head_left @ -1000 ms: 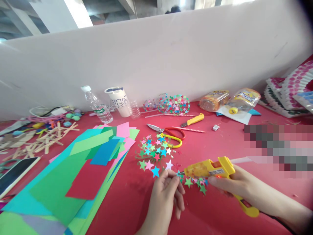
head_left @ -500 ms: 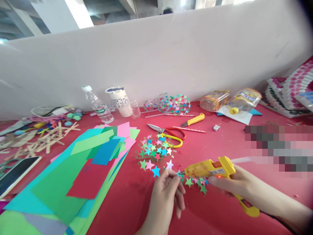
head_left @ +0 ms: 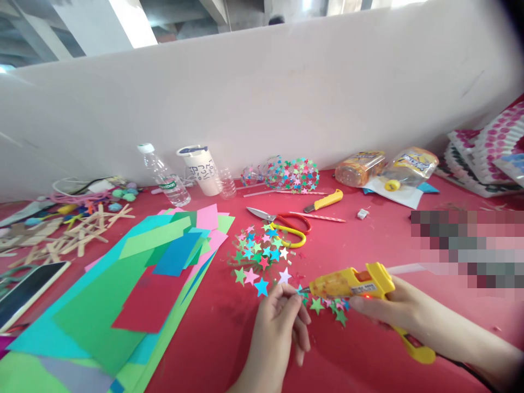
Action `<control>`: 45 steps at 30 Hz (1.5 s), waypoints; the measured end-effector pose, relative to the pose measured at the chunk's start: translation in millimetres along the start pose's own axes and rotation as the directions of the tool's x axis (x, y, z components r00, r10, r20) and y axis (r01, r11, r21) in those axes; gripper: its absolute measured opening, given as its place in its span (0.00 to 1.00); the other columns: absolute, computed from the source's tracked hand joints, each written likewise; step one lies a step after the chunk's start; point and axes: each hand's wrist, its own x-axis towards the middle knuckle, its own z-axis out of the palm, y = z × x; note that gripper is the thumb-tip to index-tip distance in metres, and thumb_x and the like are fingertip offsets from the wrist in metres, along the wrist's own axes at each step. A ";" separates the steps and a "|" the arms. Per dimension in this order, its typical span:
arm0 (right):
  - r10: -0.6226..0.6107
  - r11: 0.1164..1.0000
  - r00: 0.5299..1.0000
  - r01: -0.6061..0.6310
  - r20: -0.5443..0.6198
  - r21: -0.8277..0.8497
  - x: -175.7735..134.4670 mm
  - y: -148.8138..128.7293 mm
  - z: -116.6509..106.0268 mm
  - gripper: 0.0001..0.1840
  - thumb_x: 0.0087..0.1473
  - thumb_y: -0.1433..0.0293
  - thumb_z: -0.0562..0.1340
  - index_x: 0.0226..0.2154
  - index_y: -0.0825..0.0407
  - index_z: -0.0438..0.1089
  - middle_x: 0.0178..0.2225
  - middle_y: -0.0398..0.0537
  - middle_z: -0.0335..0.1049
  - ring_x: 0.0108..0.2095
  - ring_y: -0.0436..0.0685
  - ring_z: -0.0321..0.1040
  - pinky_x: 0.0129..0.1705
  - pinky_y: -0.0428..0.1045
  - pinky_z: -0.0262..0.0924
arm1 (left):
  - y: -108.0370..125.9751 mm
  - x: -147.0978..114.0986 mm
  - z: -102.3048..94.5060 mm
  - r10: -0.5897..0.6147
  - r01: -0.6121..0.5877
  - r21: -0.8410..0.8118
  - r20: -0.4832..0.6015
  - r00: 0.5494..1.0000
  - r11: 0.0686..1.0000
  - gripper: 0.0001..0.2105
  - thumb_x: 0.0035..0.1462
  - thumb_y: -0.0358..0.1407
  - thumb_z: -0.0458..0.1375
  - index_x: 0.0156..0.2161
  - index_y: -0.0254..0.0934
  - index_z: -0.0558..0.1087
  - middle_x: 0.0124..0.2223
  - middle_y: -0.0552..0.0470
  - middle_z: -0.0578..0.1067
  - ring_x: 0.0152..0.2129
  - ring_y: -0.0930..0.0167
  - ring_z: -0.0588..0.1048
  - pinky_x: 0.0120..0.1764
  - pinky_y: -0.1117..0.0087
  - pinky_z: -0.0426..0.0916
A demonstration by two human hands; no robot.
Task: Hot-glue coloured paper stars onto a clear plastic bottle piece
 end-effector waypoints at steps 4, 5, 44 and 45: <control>-0.033 0.999 0.998 0.033 -0.056 -0.008 -0.4 1.7 3.0 0.16 0.49 0.54 0.61 0.27 0.49 0.67 0.19 0.37 0.57 0.21 0.50 0.52 0.22 0.45 0.49 | -1.1 1.9 -0.5 -0.001 0.001 -0.002 0.005 1.000 1.000 0.07 0.59 0.37 0.52 0.31 0.38 0.61 0.23 0.60 0.68 0.10 0.81 0.63 0.10 0.83 0.52; -0.034 0.999 0.998 0.034 -0.059 -0.008 -0.8 1.1 3.2 0.16 0.49 0.54 0.61 0.27 0.49 0.68 0.19 0.37 0.57 0.21 0.50 0.52 0.23 0.46 0.51 | -1.8 2.6 -0.7 0.002 -0.002 0.002 0.008 1.000 1.000 0.08 0.59 0.38 0.52 0.31 0.38 0.61 0.23 0.60 0.68 0.10 0.81 0.63 0.10 0.83 0.52; -0.528 0.704 0.836 0.530 0.151 -0.473 -7.8 -21.2 5.4 0.07 0.60 0.67 0.56 0.36 0.48 0.69 0.32 0.43 0.73 0.30 0.51 0.68 0.34 0.45 0.61 | 32.1 -21.2 -2.7 -0.272 0.452 -0.281 0.501 0.821 0.846 0.07 0.53 0.30 0.50 0.28 0.34 0.68 0.18 0.55 0.68 0.07 0.80 0.63 0.08 0.80 0.49; -0.533 0.742 0.830 0.552 0.164 -0.381 -9.9 -24.5 9.9 0.06 0.60 0.68 0.57 0.35 0.48 0.69 0.32 0.43 0.74 0.32 0.51 0.69 0.35 0.45 0.62 | 34.8 -22.4 -3.3 -0.282 0.478 -0.286 0.525 0.803 0.830 0.07 0.52 0.30 0.50 0.28 0.34 0.68 0.18 0.55 0.67 0.07 0.80 0.63 0.09 0.80 0.49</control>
